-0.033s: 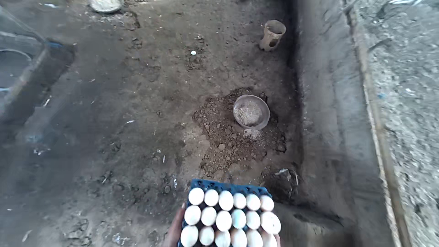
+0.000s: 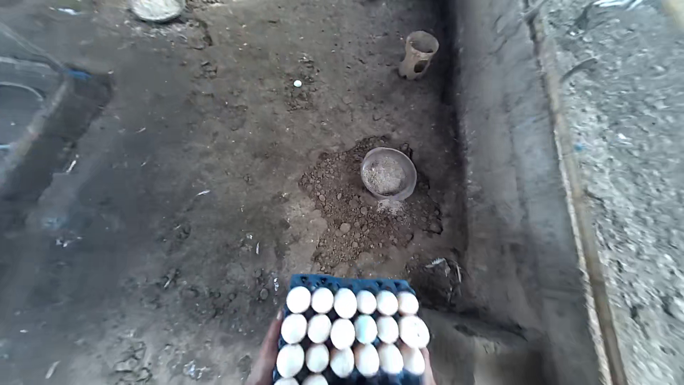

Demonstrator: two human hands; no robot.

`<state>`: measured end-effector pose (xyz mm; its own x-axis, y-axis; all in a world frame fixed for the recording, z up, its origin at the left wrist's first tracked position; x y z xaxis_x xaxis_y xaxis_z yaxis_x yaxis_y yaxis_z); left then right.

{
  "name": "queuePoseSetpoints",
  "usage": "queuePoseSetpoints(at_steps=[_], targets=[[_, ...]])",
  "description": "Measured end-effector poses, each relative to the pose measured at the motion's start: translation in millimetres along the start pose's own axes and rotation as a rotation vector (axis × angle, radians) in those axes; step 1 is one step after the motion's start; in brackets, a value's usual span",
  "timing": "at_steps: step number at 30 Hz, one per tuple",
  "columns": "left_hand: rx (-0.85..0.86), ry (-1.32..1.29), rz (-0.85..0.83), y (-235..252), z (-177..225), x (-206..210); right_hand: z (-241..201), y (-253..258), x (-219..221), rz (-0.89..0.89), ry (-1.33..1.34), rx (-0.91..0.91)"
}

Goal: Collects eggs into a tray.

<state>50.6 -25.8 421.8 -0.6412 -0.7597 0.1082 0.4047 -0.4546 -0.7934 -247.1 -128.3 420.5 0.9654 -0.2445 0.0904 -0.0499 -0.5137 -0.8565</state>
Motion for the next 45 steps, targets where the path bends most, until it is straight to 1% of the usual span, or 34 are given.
queuePoseSetpoints(at_steps=[1, 2, 3, 6, 8, 10, 12, 13, 15, 16, 18, 20, 23, 24, 26, 29, 31, 33, 34, 36, 37, 38, 40, 41, 43, 45], targets=[[0.028, -0.033, 0.042, -15.5, 32.5, -15.0, 1.2, -6.1, 25.8, -0.16, -0.002, -0.124], [0.059, -0.065, 0.07, -26.5, 63.8, -29.3, -5.4, -13.4, 59.5, -0.241, 0.012, -0.137], [0.1, -0.105, 0.085, -35.1, 94.2, -40.7, -17.7, -21.1, 96.7, -0.311, 0.021, -0.106], [0.232, -0.241, 0.089, -60.1, 177.6, -68.2, -55.6, -45.6, 204.1, -0.432, -0.07, -0.03], [0.318, -0.279, 0.085, -70.5, 224.2, -83.9, -75.6, -47.2, 266.7, -0.501, -0.194, -0.064], [0.402, -0.325, 0.125, -70.4, 264.4, -96.4, -91.4, -31.5, 332.0, -0.557, -0.333, -0.129], [0.448, -0.45, 0.152, -50.7, 300.8, -105.2, -105.1, -9.9, 397.0, -0.646, -0.437, -0.165], [0.474, -0.494, 0.155, -37.1, 319.8, -107.3, -115.7, -4.9, 430.7, -0.738, -0.463, -0.168], [0.509, -0.579, 0.19, -14.5, 348.5, -107.2, -140.1, -4.9, 498.5, -0.918, -0.461, -0.13], [0.531, -0.586, 0.237, -3.4, 364.0, -108.8, -150.0, -1.5, 530.5, -0.99, -0.45, -0.097], [0.584, -0.624, 0.323, 35.8, 410.4, -112.2, -180.0, 7.6, 604.6, -1.081, -0.458, -0.055], [0.567, -0.682, 0.36, 65.7, 438.7, -108.3, -201.2, 19.7, 653.0, -1.113, -0.476, -0.014], [0.548, -0.746, 0.388, 118.4, 504.4, -94.7, -242.0, 37.7, 728.2, -1.154, -0.451, 0.102], [0.548, -0.74, 0.386, 136.7, 525.8, -88.9, -256.8, 49.2, 752.8, -1.146, -0.467, 0.07], [0.547, -0.769, 0.323, 179.8, 568.0, -78.8, -283.2, 80.0, 803.9, -1.125, -0.494, -0.028], [0.534, -0.788, 0.28, 264.3, 626.7, -73.0, -315.6, 131.7, 876.8, -1.052, -0.552, -0.139], [0.519, -0.743, 0.274, 338.9, 662.2, -75.1, -335.5, 173.6, 917.6, -0.914, -0.565, -0.128], [0.537, -0.719, 0.277, 416.8, 713.8, -75.7, -358.5, 218.3, 960.8, -0.806, -0.539, -0.088], [0.54, -0.704, 0.261, 457.4, 737.8, -70.7, -368.5, 249.9, 983.9, -0.705, -0.539, -0.066], [0.467, -0.661, 0.158, 534.8, 774.4, -45.0, -397.8, 308.1, 1018.6, -0.548, -0.56, -0.053], [0.42, -0.638, 0.131, 568.1, 789.2, -32.3, -410.9, 331.6, 1030.1, -0.465, -0.56, -0.049], [0.369, -0.591, 0.142, 595.4, 802.1, -20.3, -420.9, 351.5, 1038.6, -0.403, -0.565, -0.044], [0.231, -0.495, 0.208, 653.0, 813.5, 0.1, -432.3, 401.5, 1056.0, -0.336, -0.572, -0.039], [0.163, -0.447, 0.213, 690.2, 813.7, 8.7, -434.7, 438.4, 1063.4, -0.311, -0.586, -0.053], [0.107, -0.38, 0.154, 770.7, 807.0, 21.8, -435.2, 520.1, 1072.4, -0.266, -0.674, -0.076], [0.045, -0.371, 0.154, 844.6, 795.1, 36.9, -428.8, 596.2, 1078.6, -0.278, -0.756, -0.115]])
Point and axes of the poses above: each hand's wrist, its own y-axis towards the middle knuckle, its own x-axis out of the palm, z = x × y, the point moved 6 cm from there along y, towards the middle knuckle, and after that the axes turned 9 degrees about z, right-handed, at the moved point
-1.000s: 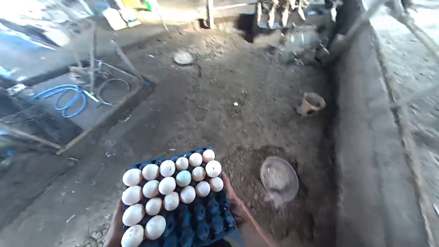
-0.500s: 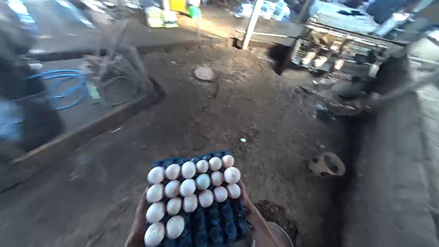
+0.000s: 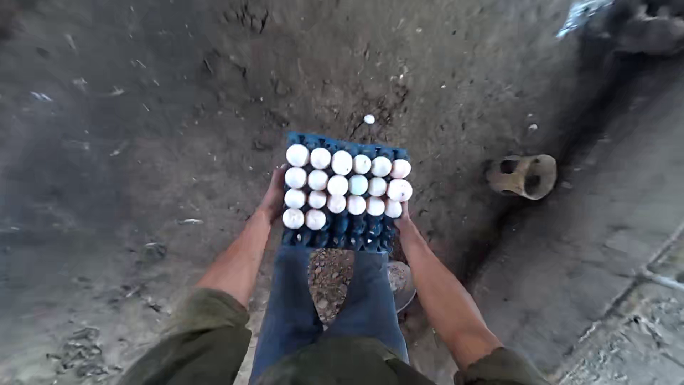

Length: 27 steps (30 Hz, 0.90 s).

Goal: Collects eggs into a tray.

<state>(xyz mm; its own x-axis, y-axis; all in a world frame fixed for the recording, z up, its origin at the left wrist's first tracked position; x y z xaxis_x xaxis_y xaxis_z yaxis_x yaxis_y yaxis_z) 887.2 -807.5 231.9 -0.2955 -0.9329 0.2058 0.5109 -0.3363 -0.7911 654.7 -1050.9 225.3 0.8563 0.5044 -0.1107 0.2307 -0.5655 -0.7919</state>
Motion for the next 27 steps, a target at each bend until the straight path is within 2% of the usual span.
queuePoseSetpoints(at_steps=[5, 9, 11, 13, 15, 18, 21, 24, 27], targets=[[-0.093, -0.096, 0.099, 177.5, -80.3, 20.0, 50.3, 200.1, 15.5, -0.04, -0.055, -0.01], [-0.154, -0.267, 0.149, 294.4, -164.5, 23.1, 114.4, 342.1, 4.6, 0.048, -0.194, 0.075], [-0.162, -0.29, 0.171, 340.3, -196.7, 19.1, 138.5, 394.7, 8.4, -0.003, -0.234, 0.045], [-0.166, -0.266, 0.198, 370.3, -223.7, 14.8, 162.6, 423.0, 4.6, 0.003, -0.306, 0.085], [-0.176, -0.234, 0.221, 389.1, -245.9, 9.4, 182.8, 437.2, 2.2, 0.031, -0.267, 0.175], [-0.138, -0.176, 0.213, 404.3, -262.3, 5.4, 207.1, 454.2, 2.6, 0.017, -0.157, 0.134], [-0.143, -0.087, 0.223, 406.8, -275.7, -6.3, 215.4, 457.1, -1.4, 0.044, -0.293, 0.182], [-0.228, -0.071, 0.267, 408.8, -289.8, -19.9, 178.3, 464.6, -2.1, 0.069, -0.647, 0.143], [-0.262, -0.07, 0.308, 407.5, -293.4, -24.5, 96.6, 494.7, 2.8, 0.255, -0.902, -0.145]])
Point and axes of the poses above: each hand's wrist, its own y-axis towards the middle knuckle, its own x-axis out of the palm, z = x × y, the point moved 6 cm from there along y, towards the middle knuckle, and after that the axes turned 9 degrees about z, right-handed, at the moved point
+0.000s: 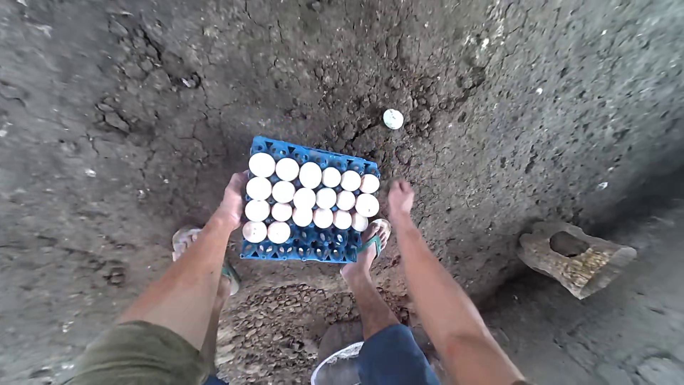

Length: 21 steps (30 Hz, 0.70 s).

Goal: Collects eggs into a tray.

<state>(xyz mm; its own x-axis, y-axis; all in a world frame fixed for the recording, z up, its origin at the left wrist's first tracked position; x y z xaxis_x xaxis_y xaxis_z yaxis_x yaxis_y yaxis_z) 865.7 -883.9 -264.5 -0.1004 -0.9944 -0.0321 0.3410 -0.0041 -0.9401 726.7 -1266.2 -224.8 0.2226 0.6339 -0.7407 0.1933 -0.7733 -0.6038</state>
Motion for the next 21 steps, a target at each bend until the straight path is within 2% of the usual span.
queuePoseSetpoints(at_steps=[3, 6, 10, 13, 15, 17, 19, 21], targets=[[-0.024, 0.032, 0.021, -0.7, 4.4, 1.9, -78.8, 58.3, -17.5, 0.02, -0.154, -0.294], [-0.073, 0.042, 0.02, -6.0, 6.8, 4.2, -148.2, 95.0, 2.3, -0.09, -0.487, -0.526], [-0.082, 0.036, -0.016, -5.6, 5.3, 3.4, -162.9, 111.9, 37.6, -0.173, -0.771, -0.605], [-0.119, 0.052, -0.024, -4.7, 2.1, 2.0, -153.8, 104.3, 33.7, -0.097, -0.636, -0.537], [-0.132, 0.097, -0.026, -6.7, -0.3, -0.9, -145.0, 75.4, 11.9, -0.01, -0.38, -0.46], [-0.133, 0.158, -0.025, -14.0, 1.4, -2.5, -137.4, 15.2, -16.7, -0.007, -0.117, -0.484], [-0.139, 0.204, -0.017, -14.9, 1.3, -3.0, -121.3, -58.5, -35.7, -0.147, 0.081, -0.498], [-0.144, 0.237, -0.012, -15.8, -2.8, -4.6, -96.6, -128.4, -31.7, -0.331, 0.093, -0.42]])
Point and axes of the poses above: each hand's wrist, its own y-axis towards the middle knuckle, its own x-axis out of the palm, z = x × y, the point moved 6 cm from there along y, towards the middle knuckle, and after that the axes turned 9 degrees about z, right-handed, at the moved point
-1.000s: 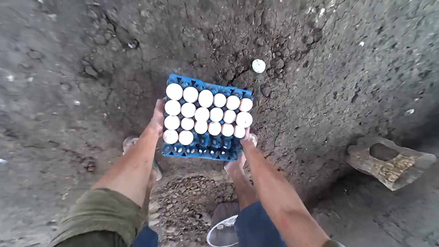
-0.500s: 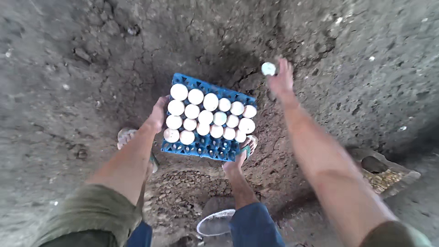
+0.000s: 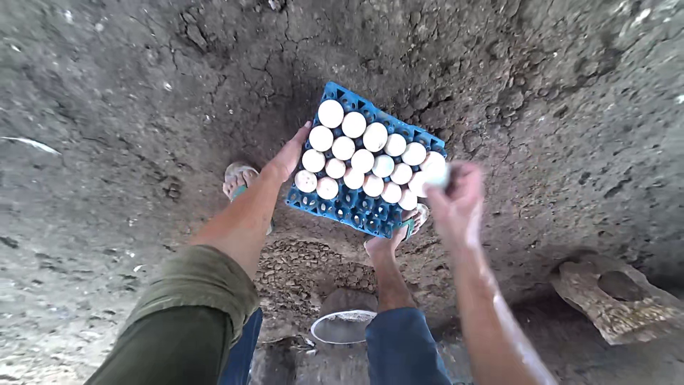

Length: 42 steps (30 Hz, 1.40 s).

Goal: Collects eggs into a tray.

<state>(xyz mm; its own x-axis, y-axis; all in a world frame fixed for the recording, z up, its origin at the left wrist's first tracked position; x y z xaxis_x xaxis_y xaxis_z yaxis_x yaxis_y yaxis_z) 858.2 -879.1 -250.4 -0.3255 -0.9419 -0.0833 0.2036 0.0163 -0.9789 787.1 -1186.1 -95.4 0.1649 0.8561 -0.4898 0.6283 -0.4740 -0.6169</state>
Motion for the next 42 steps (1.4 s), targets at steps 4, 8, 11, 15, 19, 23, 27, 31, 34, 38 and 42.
queuePoseSetpoints(at_steps=[4, 8, 11, 15, 19, 23, 27, 31, 34, 38, 42], targets=[[0.062, -0.014, 0.012, -2.7, 1.7, 2.3, 19.3, -65.5, 75.9, -0.274, -0.216, 0.203], [0.079, -0.055, 0.028, -6.5, 4.4, 4.3, 26.8, -73.0, 115.7, -0.273, -0.201, 0.216], [0.113, -0.043, 0.004, -3.6, 1.8, 2.4, 27.7, -80.7, 96.9, -0.066, -0.101, 0.041], [0.111, -0.055, 0.012, 0.0, -4.4, -1.4, 69.9, -77.2, 27.2, 0.314, 0.034, 0.164], [0.103, -0.053, 0.042, 3.0, -8.1, -3.8, 147.3, -45.6, 3.5, 0.407, 0.166, 0.537], [0.11, -0.034, 0.06, 5.2, -7.9, -3.4, 189.7, -1.0, 34.2, 0.266, 0.319, 0.646], [0.108, 0.006, 0.066, 3.8, -0.1, -1.9, 186.1, 17.2, 66.6, 0.253, 0.589, 0.681], [0.111, -0.036, 0.083, 0.4, 6.1, 2.2, 180.2, 16.0, 72.7, 0.289, 0.701, 0.731], [0.101, -0.065, 0.084, -1.4, 8.6, 3.2, 184.4, 18.4, 74.3, 0.25, 0.681, 0.69], [0.064, -0.174, 0.081, -7.6, 5.2, 9.8, 191.3, 14.0, 72.7, 0.228, 0.648, 0.765], [0.044, -0.182, 0.105, -26.6, 2.6, 10.6, 193.5, 14.8, 71.1, 0.17, 0.753, 0.761]])
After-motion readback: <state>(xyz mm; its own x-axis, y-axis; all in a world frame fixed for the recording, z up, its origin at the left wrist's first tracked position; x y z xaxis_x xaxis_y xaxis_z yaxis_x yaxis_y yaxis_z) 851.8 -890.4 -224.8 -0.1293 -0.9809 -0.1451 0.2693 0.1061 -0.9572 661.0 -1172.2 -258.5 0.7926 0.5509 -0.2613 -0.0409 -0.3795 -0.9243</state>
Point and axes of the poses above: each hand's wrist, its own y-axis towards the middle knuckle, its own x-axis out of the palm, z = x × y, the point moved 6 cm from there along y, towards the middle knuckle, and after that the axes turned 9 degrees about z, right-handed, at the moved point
